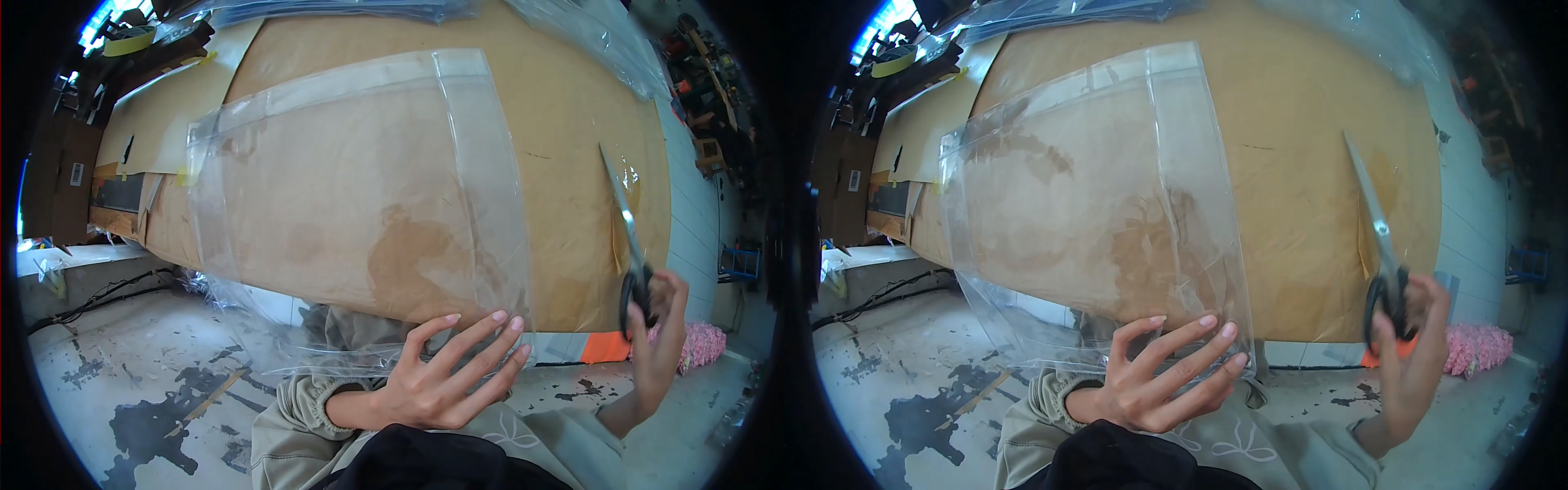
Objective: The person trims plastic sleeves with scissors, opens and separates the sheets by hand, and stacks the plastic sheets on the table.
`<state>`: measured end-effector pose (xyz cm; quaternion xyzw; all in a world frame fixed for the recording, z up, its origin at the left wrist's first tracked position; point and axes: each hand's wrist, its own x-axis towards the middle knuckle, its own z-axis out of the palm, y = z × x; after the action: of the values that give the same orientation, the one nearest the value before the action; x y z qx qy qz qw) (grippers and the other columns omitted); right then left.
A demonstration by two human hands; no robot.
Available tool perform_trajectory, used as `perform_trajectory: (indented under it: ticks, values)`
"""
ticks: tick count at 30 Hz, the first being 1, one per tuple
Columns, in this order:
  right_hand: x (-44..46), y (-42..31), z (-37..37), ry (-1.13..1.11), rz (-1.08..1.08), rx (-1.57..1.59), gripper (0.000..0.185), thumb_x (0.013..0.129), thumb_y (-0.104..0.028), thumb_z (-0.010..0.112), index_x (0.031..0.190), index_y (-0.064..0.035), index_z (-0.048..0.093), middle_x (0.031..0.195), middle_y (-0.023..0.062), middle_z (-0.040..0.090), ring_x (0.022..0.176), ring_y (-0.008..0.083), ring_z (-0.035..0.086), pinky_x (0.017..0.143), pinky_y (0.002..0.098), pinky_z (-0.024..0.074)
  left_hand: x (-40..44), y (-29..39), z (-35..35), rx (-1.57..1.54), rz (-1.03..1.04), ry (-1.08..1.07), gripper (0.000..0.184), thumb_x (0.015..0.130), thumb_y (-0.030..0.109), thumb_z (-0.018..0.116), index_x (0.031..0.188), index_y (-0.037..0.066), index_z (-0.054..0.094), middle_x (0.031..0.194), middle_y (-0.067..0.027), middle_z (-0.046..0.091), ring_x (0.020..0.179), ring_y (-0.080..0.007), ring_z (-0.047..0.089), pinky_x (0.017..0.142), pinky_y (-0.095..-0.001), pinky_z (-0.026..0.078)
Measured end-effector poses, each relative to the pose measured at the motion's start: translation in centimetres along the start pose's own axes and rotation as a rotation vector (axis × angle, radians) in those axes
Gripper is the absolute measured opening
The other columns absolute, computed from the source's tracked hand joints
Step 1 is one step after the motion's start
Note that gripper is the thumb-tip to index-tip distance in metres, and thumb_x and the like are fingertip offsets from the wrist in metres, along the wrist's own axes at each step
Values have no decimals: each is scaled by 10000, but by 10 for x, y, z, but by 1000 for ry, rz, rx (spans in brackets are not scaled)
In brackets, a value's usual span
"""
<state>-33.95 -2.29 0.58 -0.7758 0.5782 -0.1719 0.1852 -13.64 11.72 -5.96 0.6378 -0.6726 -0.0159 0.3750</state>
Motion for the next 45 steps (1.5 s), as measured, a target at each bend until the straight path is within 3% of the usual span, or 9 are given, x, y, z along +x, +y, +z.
perform_trajectory:
  ticks: [5, 8, 11, 14, 23, 29, 32, 39, 45]
  values:
    - [50, -35, 27, 328, -659, -642, 296, 778, -12, 666, 1064, -15, 587, 1002, 144, 596, 774, 213, 601, 761, 305, 470, -7, -4, -8, -14, 63, -40, 266, 736, 151, 701, 999, 187, 677, 1075, 29, 674, 999, -120, 629, 843, -312, 412]
    - [45, -55, 38, -206, -453, 165, 212, 784, -22, 668, 990, -12, 618, 939, 123, 606, 768, 198, 608, 699, 296, 480, -9, -2, -10, 9, 99, -40, 260, 752, 155, 693, 1010, 184, 675, 1092, 36, 667, 1015, -109, 622, 815, -262, 424]
    - [43, -61, 48, -580, -314, 402, 190, 786, -22, 668, 969, -12, 618, 852, 99, 611, 719, 179, 599, 628, 283, 477, -12, -2, -11, 24, 165, -85, 247, 778, 181, 675, 1024, 191, 669, 1123, 41, 653, 1044, -99, 607, 805, -241, 434]
    - [50, -56, 53, -542, -449, 299, 149, 783, -9, 658, 922, 1, 607, 766, 80, 594, 668, 175, 583, 579, 278, 459, -13, 0, -12, 24, 168, -105, 241, 780, 191, 676, 1020, 178, 669, 1139, 48, 645, 1047, -89, 603, 829, -242, 429]
    - [58, -57, 65, -249, -796, 141, 144, 681, 52, 634, 766, -17, 540, 691, 94, 517, 631, 248, 524, 530, 340, 424, -21, -5, -10, 414, 9, -284, 602, 822, 142, 544, 1338, 430, 431, 1362, -55, 480, 1229, -345, 474, 1004, -687, 233]
    - [79, -56, 77, -16, -1030, -77, 108, 707, 1, 624, 772, -10, 538, 694, 108, 502, 626, 270, 519, 543, 371, 417, -33, -14, -21, 352, 121, -294, 574, 816, 234, 569, 1347, 403, 432, 1360, -83, 469, 1251, -368, 447, 973, -742, 210]
    - [138, -59, 70, 116, -655, -71, 90, 791, -73, 596, 808, -13, 532, 665, 136, 499, 625, 298, 528, 569, 383, 421, -44, 3, -40, 80, 58, -514, 597, 794, 220, 585, 1343, 406, 439, 1378, -87, 441, 1257, -364, 440, 961, -752, 214]
    - [149, -55, 46, 218, -604, -276, 226, 866, -122, 597, 1064, -20, 559, 844, 127, 544, 765, 270, 547, 727, 348, 444, -35, 0, -27, 301, 39, -331, 576, 802, 335, 622, 1338, 426, 431, 1403, -57, 415, 1244, -298, 451, 1017, -692, 190]
    - [94, 4, 37, 93, -374, -414, 400, 875, -148, 591, 1238, -10, 498, 1080, 200, 463, 983, 350, 496, 868, 398, 424, 1, 7, -36, 85, -142, -532, 869, 581, 522, 755, 1364, 391, 402, 1455, -110, 340, 1333, -323, 327, 1013, -696, 162]
